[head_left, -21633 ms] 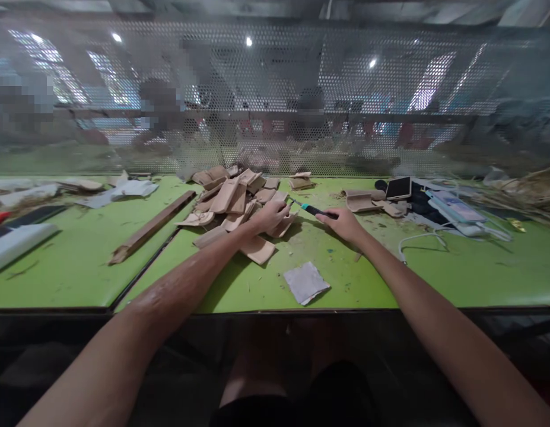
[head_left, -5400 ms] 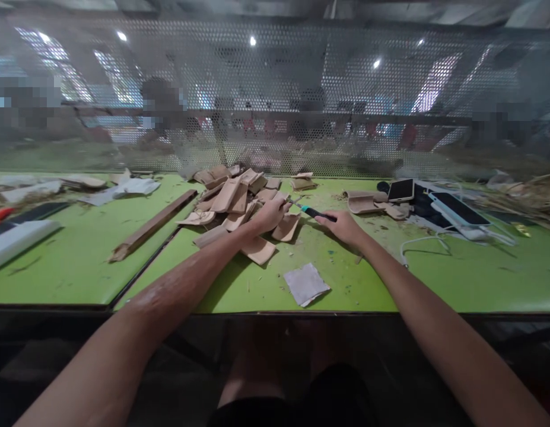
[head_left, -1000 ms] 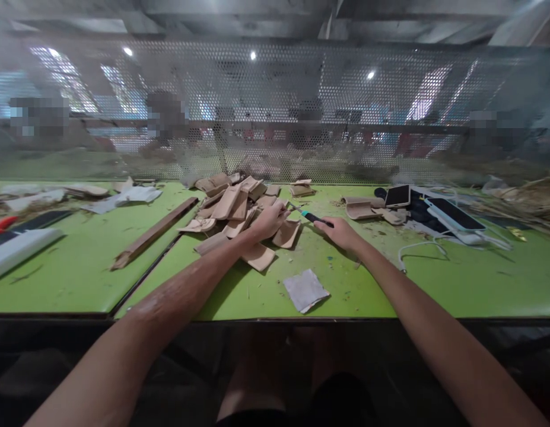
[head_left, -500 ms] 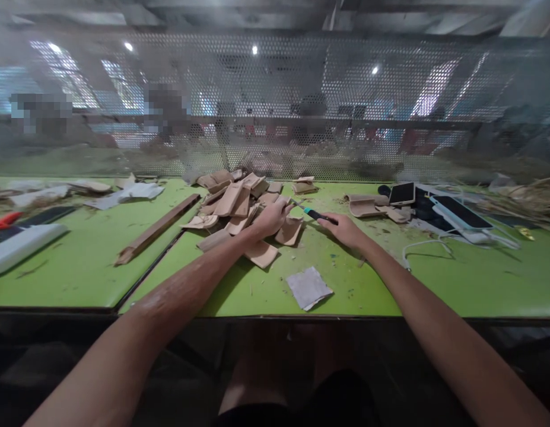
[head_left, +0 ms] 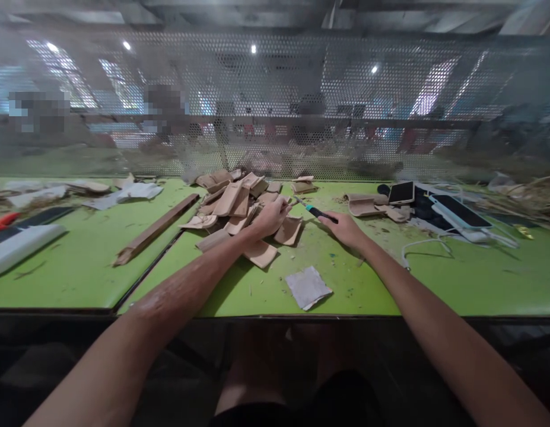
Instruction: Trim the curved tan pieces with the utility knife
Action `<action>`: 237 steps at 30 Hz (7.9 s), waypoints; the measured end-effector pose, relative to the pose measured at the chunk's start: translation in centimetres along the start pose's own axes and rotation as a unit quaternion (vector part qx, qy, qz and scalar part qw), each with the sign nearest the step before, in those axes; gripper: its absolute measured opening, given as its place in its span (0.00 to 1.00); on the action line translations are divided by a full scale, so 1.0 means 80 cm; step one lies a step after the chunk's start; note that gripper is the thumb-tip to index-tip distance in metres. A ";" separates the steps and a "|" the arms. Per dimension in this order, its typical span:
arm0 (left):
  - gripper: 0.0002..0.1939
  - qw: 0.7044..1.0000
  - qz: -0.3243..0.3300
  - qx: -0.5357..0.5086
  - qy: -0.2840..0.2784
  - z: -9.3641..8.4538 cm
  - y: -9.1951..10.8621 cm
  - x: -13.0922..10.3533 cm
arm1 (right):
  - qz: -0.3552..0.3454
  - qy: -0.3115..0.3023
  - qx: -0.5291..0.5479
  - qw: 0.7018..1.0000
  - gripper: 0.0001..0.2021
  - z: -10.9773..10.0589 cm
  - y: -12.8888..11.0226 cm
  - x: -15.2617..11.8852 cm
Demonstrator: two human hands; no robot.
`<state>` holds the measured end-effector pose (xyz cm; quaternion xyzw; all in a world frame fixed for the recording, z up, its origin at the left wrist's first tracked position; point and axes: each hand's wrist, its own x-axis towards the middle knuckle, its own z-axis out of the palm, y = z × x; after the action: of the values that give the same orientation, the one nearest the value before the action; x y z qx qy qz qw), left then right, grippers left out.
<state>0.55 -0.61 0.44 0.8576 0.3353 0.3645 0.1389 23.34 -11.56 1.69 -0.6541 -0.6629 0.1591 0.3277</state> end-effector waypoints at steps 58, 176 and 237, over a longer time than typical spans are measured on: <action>0.19 0.998 -0.043 0.032 -0.032 -0.006 0.009 -0.002 | -0.032 0.029 -0.012 0.999 0.25 0.004 0.002 0.001; 0.05 0.996 -0.021 -0.091 -0.013 0.003 -0.008 0.000 | -0.018 0.032 -0.077 0.996 0.25 0.005 -0.005 -0.001; 0.08 0.997 -0.027 -0.076 -0.005 0.006 -0.010 0.003 | -0.024 0.038 -0.052 0.998 0.27 0.008 0.001 0.003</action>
<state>0.67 0.12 -0.15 0.8368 0.3291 0.3811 0.2152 23.04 -11.20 1.24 -0.6598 -0.6728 0.0922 0.3219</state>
